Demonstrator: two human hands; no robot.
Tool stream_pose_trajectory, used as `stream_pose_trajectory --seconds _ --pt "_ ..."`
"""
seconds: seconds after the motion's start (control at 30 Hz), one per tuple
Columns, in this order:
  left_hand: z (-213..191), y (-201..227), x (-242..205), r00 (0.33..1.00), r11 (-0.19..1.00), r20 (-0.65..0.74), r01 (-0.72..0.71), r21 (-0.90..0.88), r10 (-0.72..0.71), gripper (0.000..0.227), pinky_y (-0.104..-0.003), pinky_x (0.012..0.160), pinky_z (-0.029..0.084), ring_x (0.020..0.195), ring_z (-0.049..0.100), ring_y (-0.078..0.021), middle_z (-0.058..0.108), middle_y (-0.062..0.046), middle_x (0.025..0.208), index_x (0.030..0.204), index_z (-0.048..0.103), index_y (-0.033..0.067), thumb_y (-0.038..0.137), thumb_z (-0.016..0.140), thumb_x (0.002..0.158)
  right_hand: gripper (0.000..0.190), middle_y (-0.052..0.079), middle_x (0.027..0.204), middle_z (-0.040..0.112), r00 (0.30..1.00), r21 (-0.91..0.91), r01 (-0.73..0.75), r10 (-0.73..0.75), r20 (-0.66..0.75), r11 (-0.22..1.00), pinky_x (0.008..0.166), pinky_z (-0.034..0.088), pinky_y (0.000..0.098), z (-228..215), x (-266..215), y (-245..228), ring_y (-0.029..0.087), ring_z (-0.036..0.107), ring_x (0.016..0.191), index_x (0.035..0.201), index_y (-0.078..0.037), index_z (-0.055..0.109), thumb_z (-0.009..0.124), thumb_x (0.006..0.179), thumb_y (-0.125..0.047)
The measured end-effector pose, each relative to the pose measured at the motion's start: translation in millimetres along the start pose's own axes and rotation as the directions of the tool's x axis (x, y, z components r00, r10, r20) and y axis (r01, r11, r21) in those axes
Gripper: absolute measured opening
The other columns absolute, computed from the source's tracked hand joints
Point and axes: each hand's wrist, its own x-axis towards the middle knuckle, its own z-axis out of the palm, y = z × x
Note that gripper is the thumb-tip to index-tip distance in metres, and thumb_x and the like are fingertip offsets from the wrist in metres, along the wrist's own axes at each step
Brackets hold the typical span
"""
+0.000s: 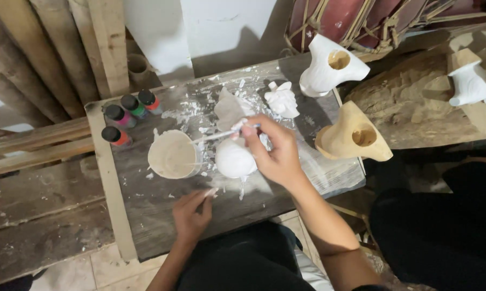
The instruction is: Applying a white coating or paste to small figurines using a stick tool
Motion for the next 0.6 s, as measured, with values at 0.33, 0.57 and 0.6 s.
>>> stream_pose_trajectory --seconds 0.33,0.57,0.6 --pt "22 -5 2 0.996 0.977 -0.058 -0.050 0.206 0.063 0.014 -0.037 0.061 0.054 0.063 0.066 -0.0263 0.061 0.002 0.070 0.083 0.072 0.0181 0.027 0.070 0.093 0.011 0.010 0.068 0.066 0.993 0.032 0.115 -0.116 0.032 0.993 0.059 0.053 0.0364 32 36 -16 0.022 0.059 0.056 0.097 -0.003 0.071 0.062 0.102 -0.006" --pt "8 15 17 0.995 0.993 -0.039 -0.083 0.088 0.087 0.006 -0.040 0.070 0.058 0.077 0.072 -0.0294 0.070 -0.004 0.080 0.087 0.077 0.0149 0.021 0.078 0.089 0.023 0.020 0.085 0.070 0.912 0.012 0.174 -0.166 0.375 0.985 0.055 0.055 0.0461 31 43 -2 0.036 0.068 0.063 0.113 0.003 0.067 0.073 0.092 -0.004" --pt "5 21 16 0.997 0.997 -0.039 -0.059 0.043 0.060 0.008 -0.040 0.072 0.059 0.080 0.074 -0.0301 0.075 -0.005 0.084 0.089 0.080 0.0143 0.019 0.084 0.085 0.024 0.023 0.086 0.069 0.918 0.017 0.151 -0.146 0.367 0.988 0.055 0.055 0.0485 26 37 1 0.039 0.068 0.063 0.114 0.004 0.065 0.073 0.092 -0.003"
